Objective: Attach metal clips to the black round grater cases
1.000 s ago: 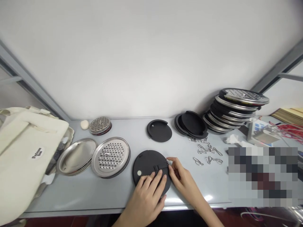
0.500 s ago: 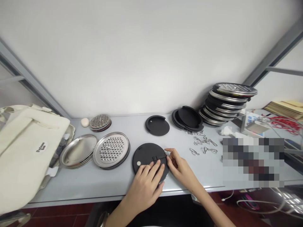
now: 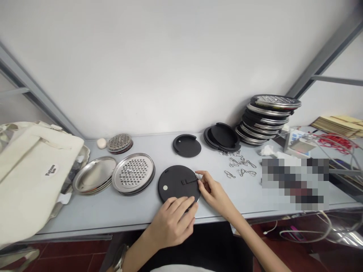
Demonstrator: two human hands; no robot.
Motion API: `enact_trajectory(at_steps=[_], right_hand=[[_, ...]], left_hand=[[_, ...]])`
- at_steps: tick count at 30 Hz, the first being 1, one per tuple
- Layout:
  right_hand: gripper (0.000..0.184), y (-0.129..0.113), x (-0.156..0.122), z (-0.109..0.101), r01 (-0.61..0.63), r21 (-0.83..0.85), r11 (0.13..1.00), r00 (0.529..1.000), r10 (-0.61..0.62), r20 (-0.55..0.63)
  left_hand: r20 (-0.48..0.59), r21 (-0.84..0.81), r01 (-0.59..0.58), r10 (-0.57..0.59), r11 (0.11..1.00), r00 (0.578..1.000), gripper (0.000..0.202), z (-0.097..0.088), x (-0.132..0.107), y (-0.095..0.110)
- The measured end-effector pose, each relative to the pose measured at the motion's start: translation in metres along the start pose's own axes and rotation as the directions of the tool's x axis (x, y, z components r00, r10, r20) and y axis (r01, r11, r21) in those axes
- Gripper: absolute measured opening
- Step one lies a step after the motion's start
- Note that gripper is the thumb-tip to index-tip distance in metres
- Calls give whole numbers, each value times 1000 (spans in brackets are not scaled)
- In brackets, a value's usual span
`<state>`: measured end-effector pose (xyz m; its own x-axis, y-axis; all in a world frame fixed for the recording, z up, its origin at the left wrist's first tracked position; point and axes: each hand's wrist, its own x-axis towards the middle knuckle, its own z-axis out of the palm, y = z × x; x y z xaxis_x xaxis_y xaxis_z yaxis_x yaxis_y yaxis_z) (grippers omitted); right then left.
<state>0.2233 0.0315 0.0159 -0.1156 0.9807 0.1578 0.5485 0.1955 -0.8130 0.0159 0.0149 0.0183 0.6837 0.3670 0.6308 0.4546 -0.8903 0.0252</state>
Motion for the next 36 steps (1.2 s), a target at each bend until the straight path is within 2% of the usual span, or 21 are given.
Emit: enact_trajectory(at_steps=[5, 12, 21, 36], right_hand=[[30, 1, 0, 0, 2, -6, 1000, 1000, -2, 2], [29, -1, -1, -1, 6, -13, 1000, 1000, -6, 0], [29, -4, -1, -2, 4, -20, 1000, 1000, -3, 5], [29, -1, -1, -1, 35, -41, 999, 999, -36, -20]], left_hand=[[85, -63, 158, -152, 985, 985, 27, -2, -2, -3], [174, -32, 139, -131, 990, 976, 34, -1, -4, -4], [187, -5, 144, -140, 990, 972, 33, -4, -2, -2], [219, 62, 77, -89, 995, 972, 33, -3, -4, -2]])
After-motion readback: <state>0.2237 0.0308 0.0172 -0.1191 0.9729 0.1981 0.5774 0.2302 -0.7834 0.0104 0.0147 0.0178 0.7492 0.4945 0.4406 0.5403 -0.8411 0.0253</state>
